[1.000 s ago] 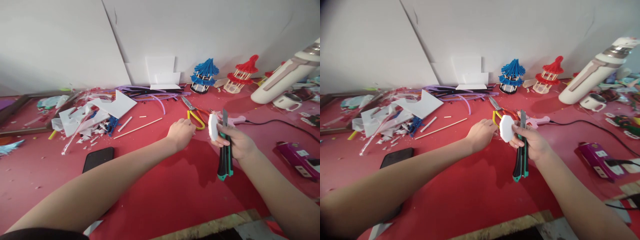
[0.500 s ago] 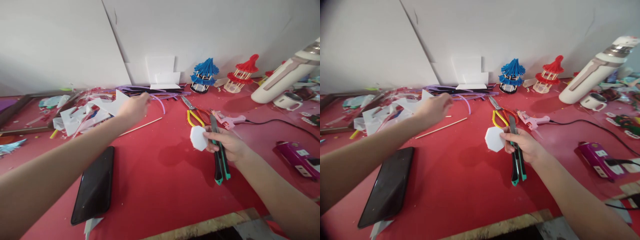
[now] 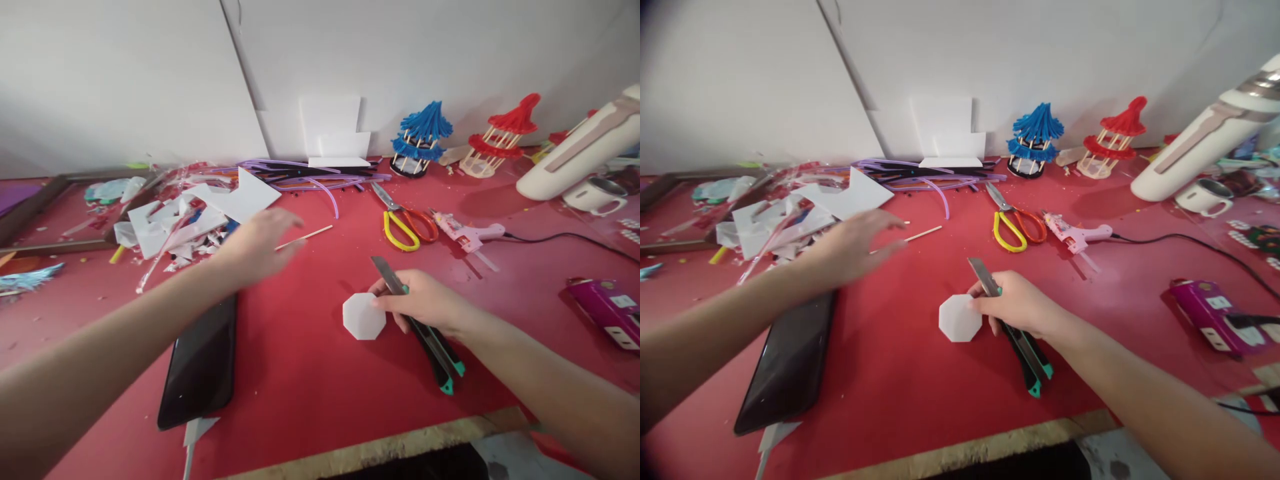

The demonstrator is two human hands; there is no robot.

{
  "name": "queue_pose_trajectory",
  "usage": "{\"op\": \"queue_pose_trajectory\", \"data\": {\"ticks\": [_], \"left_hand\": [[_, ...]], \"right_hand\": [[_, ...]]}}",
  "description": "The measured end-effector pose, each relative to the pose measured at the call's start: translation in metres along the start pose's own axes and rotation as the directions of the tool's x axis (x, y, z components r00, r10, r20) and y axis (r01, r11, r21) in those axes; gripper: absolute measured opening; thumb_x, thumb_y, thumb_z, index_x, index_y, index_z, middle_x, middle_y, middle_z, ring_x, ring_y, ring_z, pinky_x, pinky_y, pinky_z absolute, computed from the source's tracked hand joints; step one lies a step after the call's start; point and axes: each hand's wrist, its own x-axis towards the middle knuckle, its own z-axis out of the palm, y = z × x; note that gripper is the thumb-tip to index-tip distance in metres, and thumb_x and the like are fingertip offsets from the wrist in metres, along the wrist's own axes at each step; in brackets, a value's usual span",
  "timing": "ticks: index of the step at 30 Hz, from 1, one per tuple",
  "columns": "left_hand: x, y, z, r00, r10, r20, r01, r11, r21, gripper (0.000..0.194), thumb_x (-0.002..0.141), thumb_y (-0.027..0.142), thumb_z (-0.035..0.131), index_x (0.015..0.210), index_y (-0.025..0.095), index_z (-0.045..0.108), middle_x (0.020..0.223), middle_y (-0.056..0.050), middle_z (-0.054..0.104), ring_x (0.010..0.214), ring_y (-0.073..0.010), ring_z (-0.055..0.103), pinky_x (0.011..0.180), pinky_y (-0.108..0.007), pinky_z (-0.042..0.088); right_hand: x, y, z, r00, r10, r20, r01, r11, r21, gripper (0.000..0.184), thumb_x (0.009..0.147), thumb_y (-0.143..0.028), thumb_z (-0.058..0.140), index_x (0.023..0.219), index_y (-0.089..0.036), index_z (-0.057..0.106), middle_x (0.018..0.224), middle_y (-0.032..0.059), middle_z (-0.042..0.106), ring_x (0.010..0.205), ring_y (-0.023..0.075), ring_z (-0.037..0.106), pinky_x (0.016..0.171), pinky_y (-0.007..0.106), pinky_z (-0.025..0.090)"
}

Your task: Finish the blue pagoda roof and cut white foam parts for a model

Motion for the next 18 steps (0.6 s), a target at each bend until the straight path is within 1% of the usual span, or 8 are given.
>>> {"op": "queue_pose_trajectory", "data": {"ticks": [2,3,5,7,9,13,15,18], "left_hand": [[-0.010,0.033,0.009,0.979,0.186,0.080,-0.180,0.980,-0.085,0.026,0.096,0.038,0.053,0.115,0.022,0.060,0.121,-0.002,0.066,0.117,-0.0203,0.059,0.105,-0.035,0.045],[-0.016,0.046,0.013,0.963,0.250,0.103,-0.237,0.964,-0.119,0.024,0.095,0.037,0.053,0.112,0.023,0.061,0.120,-0.002,0.067,0.113,-0.0189,0.061,0.102,-0.033,0.047],[-0.028,0.063,0.019,0.945,0.304,0.122,-0.285,0.947,-0.150,0.017,0.095,0.028,0.049,0.104,0.021,0.061,0.110,-0.004,0.069,0.103,-0.0188,0.064,0.093,-0.032,0.052],[-0.040,0.071,0.023,0.949,0.296,0.111,-0.280,0.949,-0.144,0.016,0.093,0.018,0.045,0.098,0.018,0.061,0.100,-0.007,0.069,0.094,-0.0214,0.065,0.084,-0.036,0.055],[-0.050,0.074,0.025,0.951,0.295,0.087,-0.283,0.950,-0.133,0.020,0.090,0.013,0.043,0.100,0.016,0.061,0.102,-0.010,0.069,0.095,-0.0242,0.065,0.082,-0.039,0.057],[-0.063,0.079,0.025,0.927,0.373,0.039,-0.365,0.922,-0.131,0.030,0.089,0.011,0.042,0.112,0.014,0.062,0.121,-0.014,0.067,0.111,-0.0288,0.062,0.091,-0.045,0.056],[-0.066,0.083,0.026,0.895,0.445,-0.001,-0.442,0.888,-0.125,0.030,0.093,0.012,0.041,0.110,0.015,0.064,0.124,-0.012,0.068,0.113,-0.0280,0.063,0.093,-0.043,0.056],[-0.067,0.089,0.029,0.849,0.525,-0.055,-0.528,0.845,-0.083,0.030,0.097,0.014,0.037,0.107,0.015,0.066,0.122,-0.010,0.070,0.111,-0.0253,0.065,0.092,-0.040,0.057]], "right_hand": [[0.002,-0.006,-0.001,1.000,0.003,0.016,-0.002,0.997,-0.071,0.020,0.077,-0.026,0.073,0.094,-0.018,0.065,0.060,-0.0035,0.063,0.041,0.0088,0.052,0.047,0.024,0.038],[0.003,-0.008,-0.002,1.000,-0.004,0.012,0.005,0.995,-0.104,0.023,0.078,-0.028,0.073,0.096,-0.019,0.063,0.062,-0.0041,0.063,0.042,0.0092,0.052,0.046,0.024,0.038],[0.005,-0.010,-0.007,1.000,-0.025,-0.012,0.023,0.985,-0.169,0.020,0.081,-0.029,0.071,0.095,-0.022,0.059,0.059,-0.0052,0.060,0.045,0.0109,0.054,0.047,0.024,0.038],[0.007,-0.011,-0.012,0.999,-0.036,-0.028,0.029,0.974,-0.223,0.013,0.084,-0.027,0.067,0.092,-0.023,0.057,0.059,-0.0039,0.061,0.050,0.0127,0.057,0.049,0.025,0.039],[0.009,-0.011,-0.016,0.999,-0.030,-0.026,0.022,0.968,-0.251,0.012,0.085,-0.022,0.062,0.096,-0.023,0.057,0.070,-0.0008,0.066,0.054,0.0134,0.059,0.052,0.027,0.041],[0.010,-0.011,-0.023,0.999,-0.051,-0.007,0.047,0.962,-0.268,0.024,0.084,-0.015,0.055,0.105,-0.025,0.056,0.098,0.0027,0.069,0.065,0.0135,0.061,0.063,0.030,0.046],[0.009,-0.010,-0.026,0.993,-0.092,0.069,0.107,0.962,-0.250,0.032,0.081,-0.013,0.055,0.111,-0.025,0.055,0.102,0.0030,0.067,0.077,0.0154,0.062,0.070,0.030,0.047],[0.007,-0.006,-0.029,0.967,-0.165,0.196,0.197,0.967,-0.160,0.056,0.080,-0.009,0.054,0.133,-0.026,0.043,0.111,0.0043,0.064,0.092,0.0174,0.062,0.078,0.031,0.050]]}}
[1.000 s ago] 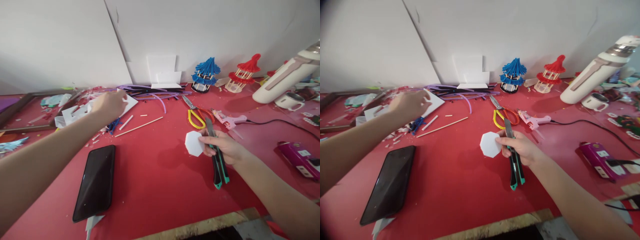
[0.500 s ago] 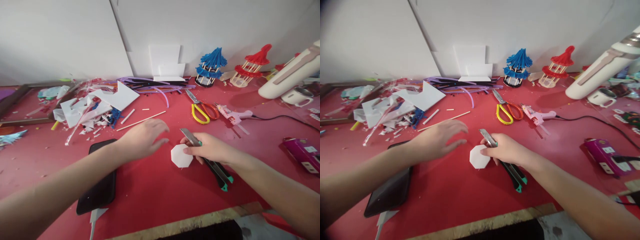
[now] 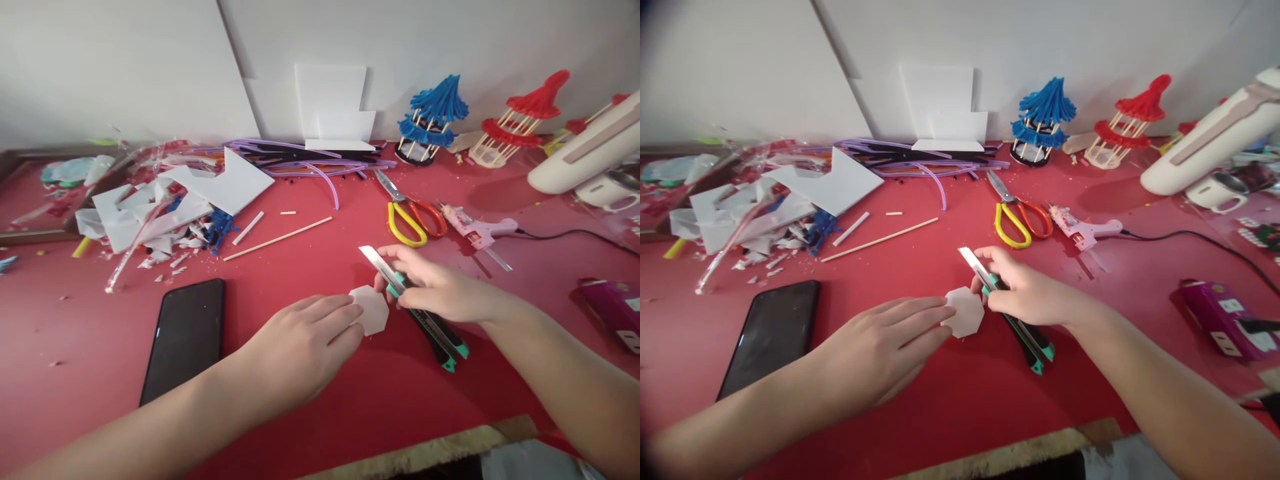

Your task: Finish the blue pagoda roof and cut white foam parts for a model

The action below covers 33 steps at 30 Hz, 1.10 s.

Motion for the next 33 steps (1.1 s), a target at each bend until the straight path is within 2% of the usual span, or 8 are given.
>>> {"op": "queue_pose_trajectory", "data": {"ticks": [2,5,11,17,23,28,30,33], "left_hand": [[0.002,0.000,0.003,1.000,0.015,0.005,-0.015,1.000,0.027,0.029,0.097,0.013,0.038,0.107,0.015,0.066,0.120,-0.010,0.070,0.112,-0.0259,0.065,0.092,-0.040,0.058],[0.003,-0.002,0.003,1.000,0.022,0.013,-0.023,0.998,0.054,0.027,0.095,0.013,0.043,0.107,0.017,0.066,0.117,-0.010,0.070,0.110,-0.0278,0.065,0.087,-0.041,0.059],[0.000,-0.002,0.000,1.000,0.016,0.007,-0.016,0.990,0.139,0.021,0.093,0.010,0.048,0.097,0.021,0.066,0.094,-0.004,0.071,0.088,-0.0232,0.067,0.084,-0.043,0.058],[-0.001,-0.003,-0.003,0.998,-0.050,0.039,0.043,0.985,0.166,0.017,0.093,0.011,0.049,0.089,0.020,0.063,0.088,-0.002,0.067,0.087,-0.0233,0.068,0.076,-0.039,0.060],[-0.006,-0.011,-0.013,0.996,-0.076,0.038,0.064,0.969,0.239,0.024,0.094,0.010,0.045,0.097,0.020,0.066,0.098,-0.006,0.072,0.089,-0.0242,0.068,0.073,-0.038,0.060],[-0.013,0.001,-0.010,0.982,-0.177,0.063,0.159,0.961,0.228,0.033,0.085,0.008,0.051,0.113,0.018,0.065,0.109,-0.010,0.072,0.096,-0.0294,0.069,0.073,-0.042,0.062],[-0.016,0.010,-0.005,0.972,-0.215,0.091,0.193,0.959,0.206,0.047,0.080,0.009,0.055,0.127,0.018,0.060,0.122,-0.012,0.069,0.102,-0.0325,0.067,0.077,-0.046,0.063],[-0.018,0.019,0.003,0.965,-0.242,0.101,0.217,0.953,0.212,0.051,0.082,0.019,0.063,0.133,0.019,0.057,0.136,-0.013,0.062,0.112,-0.0382,0.064,0.082,-0.052,0.062]], "right_hand": [[-0.001,0.004,0.001,0.999,-0.054,-0.002,0.054,0.997,0.062,0.063,0.081,-0.007,0.052,0.139,-0.026,0.039,0.116,0.0055,0.062,0.098,0.0173,0.063,0.084,0.032,0.051],[0.001,0.008,0.002,0.993,-0.081,-0.082,0.091,0.988,0.125,0.057,0.081,-0.011,0.057,0.135,-0.026,0.047,0.122,0.0059,0.061,0.101,0.0170,0.064,0.093,0.035,0.052],[0.006,0.009,0.001,0.958,0.014,-0.287,0.030,0.988,0.149,0.035,0.081,-0.020,0.065,0.115,-0.023,0.066,0.113,0.0062,0.070,0.094,0.0194,0.070,0.091,0.038,0.055],[0.004,0.003,0.010,0.985,0.030,-0.171,-0.010,0.993,0.121,0.029,0.086,-0.026,0.063,0.113,-0.023,0.070,0.115,0.0066,0.072,0.093,0.0181,0.070,0.077,0.030,0.057],[0.001,-0.004,0.017,0.997,0.045,-0.066,-0.032,0.981,0.192,0.031,0.085,-0.021,0.060,0.113,-0.022,0.072,0.096,0.0053,0.075,0.072,0.0134,0.066,0.066,0.027,0.055],[0.000,-0.002,0.016,0.997,0.071,0.021,-0.074,0.959,0.272,0.029,0.085,-0.022,0.061,0.111,-0.021,0.072,0.097,0.0071,0.074,0.079,0.0165,0.069,0.063,0.027,0.055],[0.000,-0.001,0.015,0.996,0.075,0.052,-0.086,0.958,0.273,0.027,0.084,-0.023,0.063,0.109,-0.020,0.072,0.095,0.0067,0.075,0.079,0.0165,0.069,0.066,0.027,0.056],[0.000,0.001,0.013,0.995,0.087,-0.048,-0.071,0.960,0.269,0.024,0.083,-0.025,0.066,0.106,-0.021,0.071,0.106,0.0070,0.074,0.090,0.0172,0.070,0.079,0.031,0.058]]}}
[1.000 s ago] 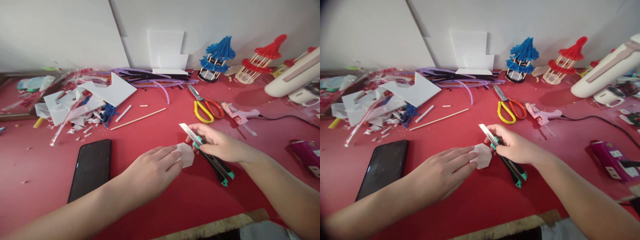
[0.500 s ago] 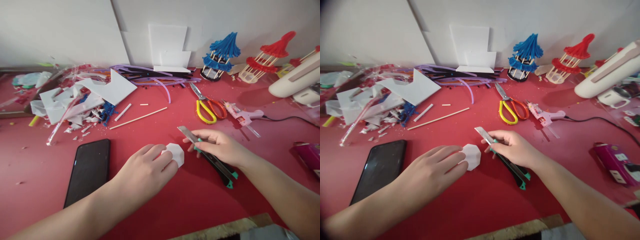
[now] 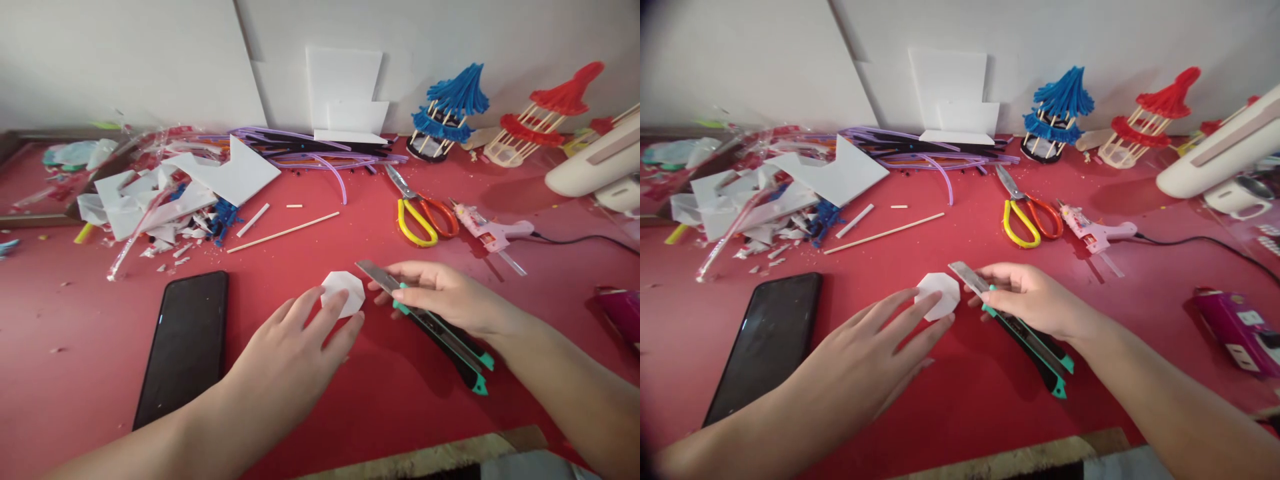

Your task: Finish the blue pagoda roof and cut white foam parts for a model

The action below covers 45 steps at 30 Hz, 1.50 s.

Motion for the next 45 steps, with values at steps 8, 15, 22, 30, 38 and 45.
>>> {"op": "queue_pose_trajectory", "data": {"ticks": [8,15,22,30,38,45], "left_hand": [[0.011,0.000,-0.006,0.994,0.101,-0.034,-0.101,0.995,-0.017,0.035,0.091,0.024,0.056,0.125,0.017,0.062,0.113,-0.009,0.069,0.108,-0.0370,0.065,0.086,-0.050,0.061],[0.012,-0.005,-0.010,0.991,0.129,-0.021,-0.128,0.991,0.032,0.046,0.086,0.005,0.046,0.128,0.013,0.061,0.132,-0.010,0.065,0.113,-0.0294,0.065,0.091,-0.042,0.059],[0.014,-0.007,-0.002,0.981,0.165,-0.104,-0.162,0.986,0.034,0.037,0.090,0.009,0.049,0.124,0.011,0.064,0.129,-0.011,0.068,0.107,-0.0268,0.069,0.085,-0.038,0.061],[0.017,-0.010,-0.005,0.983,0.142,-0.115,-0.142,0.990,0.007,0.041,0.087,0.004,0.046,0.122,0.012,0.066,0.127,-0.009,0.070,0.109,-0.0246,0.069,0.083,-0.037,0.062],[0.019,-0.010,-0.003,0.979,0.149,-0.136,-0.151,0.988,-0.008,0.034,0.092,0.009,0.048,0.119,0.013,0.067,0.121,-0.008,0.072,0.105,-0.0257,0.070,0.080,-0.039,0.063],[0.019,-0.010,-0.006,0.984,0.119,-0.134,-0.124,0.992,-0.027,0.035,0.087,0.006,0.054,0.118,0.012,0.068,0.123,-0.007,0.072,0.108,-0.0251,0.069,0.087,-0.038,0.061]], "right_hand": [[-0.007,0.006,0.001,0.978,-0.159,-0.133,0.086,0.894,-0.439,0.017,0.092,-0.033,0.059,0.108,-0.028,0.065,0.085,0.0007,0.070,0.074,0.0172,0.068,0.065,0.029,0.055],[-0.023,0.001,0.012,0.949,-0.315,-0.020,0.193,0.632,-0.751,0.042,0.094,-0.020,0.049,0.134,-0.028,0.054,0.120,0.0071,0.063,0.108,0.0211,0.063,0.092,0.034,0.052],[-0.027,0.004,0.023,0.943,-0.333,0.018,0.220,0.581,-0.784,0.059,0.090,-0.011,0.046,0.148,-0.025,0.044,0.118,0.0074,0.065,0.099,0.0188,0.066,0.086,0.034,0.056],[-0.030,-0.003,0.030,0.947,-0.318,0.033,0.236,0.625,-0.744,0.056,0.089,-0.008,0.047,0.141,-0.027,0.053,0.113,0.0026,0.068,0.098,0.0142,0.067,0.088,0.026,0.054],[-0.029,0.000,0.029,0.947,-0.316,0.057,0.254,0.628,-0.735,0.058,0.089,-0.006,0.047,0.142,-0.029,0.052,0.113,0.0008,0.066,0.100,0.0113,0.065,0.089,0.023,0.051],[-0.028,0.002,0.028,0.952,-0.297,0.075,0.254,0.630,-0.734,0.060,0.089,-0.006,0.048,0.143,-0.031,0.050,0.106,-0.0002,0.065,0.094,0.0110,0.065,0.085,0.023,0.051]]}}
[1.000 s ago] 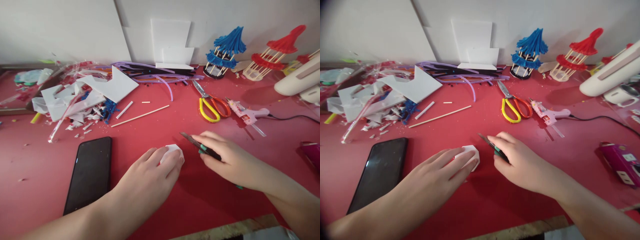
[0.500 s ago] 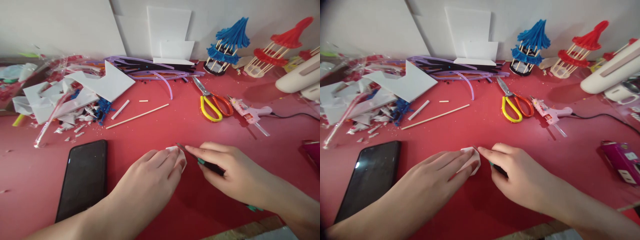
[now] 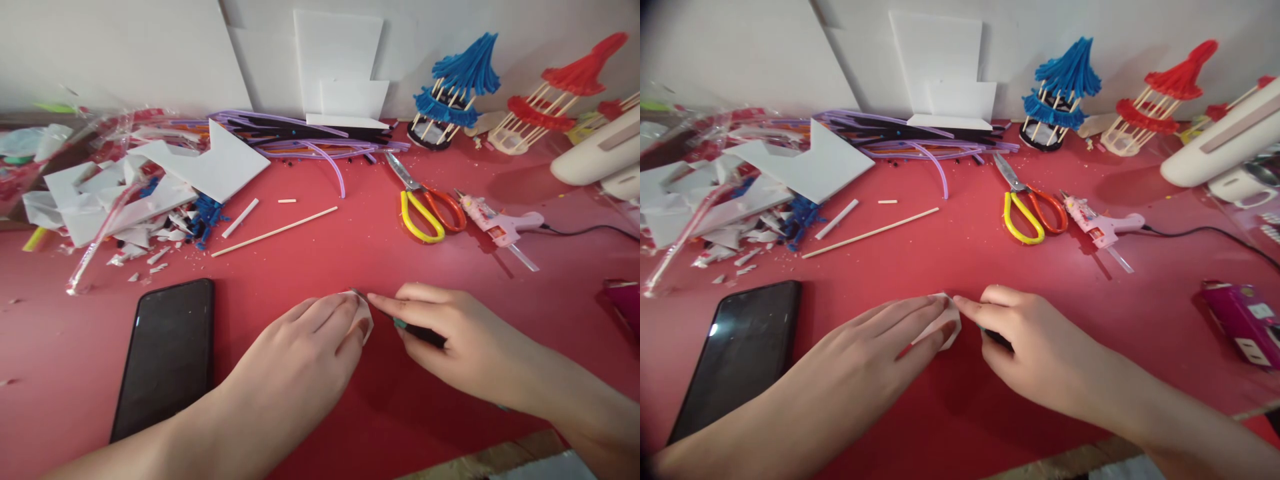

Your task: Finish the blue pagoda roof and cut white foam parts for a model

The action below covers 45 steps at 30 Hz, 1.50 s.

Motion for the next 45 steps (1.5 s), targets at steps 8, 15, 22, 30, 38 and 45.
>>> {"op": "queue_pose_trajectory", "data": {"ticks": [8,15,22,30,38,45], "left_hand": [[0.002,-0.001,0.004,0.999,0.031,-0.022,-0.031,0.999,-0.018,0.033,0.082,0.009,0.063,0.114,0.011,0.070,0.116,-0.010,0.074,0.099,-0.0271,0.072,0.085,-0.040,0.062],[-0.001,-0.001,0.006,0.999,0.023,-0.049,-0.025,0.999,-0.036,0.029,0.085,0.011,0.063,0.113,0.011,0.069,0.118,-0.012,0.073,0.102,-0.0281,0.071,0.084,-0.042,0.062],[0.000,-0.001,0.003,1.000,0.010,-0.005,-0.010,0.999,-0.040,0.030,0.091,0.010,0.053,0.119,0.014,0.066,0.121,-0.008,0.072,0.104,-0.0238,0.069,0.087,-0.037,0.058],[-0.005,-0.001,-0.001,1.000,0.019,0.023,-0.019,1.000,0.010,0.032,0.087,0.003,0.048,0.110,0.014,0.067,0.119,-0.008,0.072,0.103,-0.0256,0.069,0.086,-0.039,0.059],[-0.006,0.009,-0.003,1.000,0.026,-0.008,-0.026,0.995,-0.092,0.020,0.087,0.006,0.048,0.088,0.017,0.065,0.101,-0.010,0.072,0.096,-0.0271,0.070,0.089,-0.043,0.059],[-0.006,0.011,-0.007,0.988,-0.125,0.091,0.119,0.991,0.065,0.050,0.082,0.005,0.052,0.131,0.011,0.059,0.126,-0.017,0.066,0.096,-0.0315,0.071,0.073,-0.045,0.065]], "right_hand": [[0.000,-0.006,0.001,0.998,0.036,0.059,-0.035,0.999,-0.014,0.057,0.091,-0.007,0.044,0.144,-0.027,0.051,0.105,0.0028,0.063,0.091,0.0139,0.065,0.085,0.028,0.053],[-0.007,-0.006,0.001,0.994,0.060,0.087,-0.057,0.998,-0.038,0.055,0.090,-0.006,0.043,0.141,-0.026,0.054,0.099,0.0024,0.062,0.087,0.0140,0.065,0.084,0.030,0.054],[-0.023,-0.006,0.003,0.992,0.085,0.093,-0.078,0.994,-0.070,0.061,0.089,-0.006,0.044,0.146,-0.027,0.048,0.108,0.0054,0.064,0.095,0.0170,0.066,0.088,0.032,0.055],[-0.027,0.005,-0.021,0.994,0.107,0.001,-0.106,0.990,-0.089,0.062,0.088,-0.010,0.051,0.144,-0.038,0.050,0.109,0.0003,0.066,0.096,0.0131,0.066,0.084,0.024,0.054],[0.018,0.009,-0.020,0.985,0.063,-0.161,-0.071,0.997,-0.042,0.055,0.087,-0.013,0.056,0.139,-0.031,0.057,0.090,-0.0004,0.064,0.063,0.0087,0.057,0.061,0.021,0.051],[0.018,0.008,-0.005,0.996,0.016,-0.086,-0.014,1.000,0.017,0.054,0.086,-0.009,0.053,0.137,-0.028,0.059,0.100,0.0025,0.064,0.082,0.0120,0.063,0.076,0.024,0.053]]}}
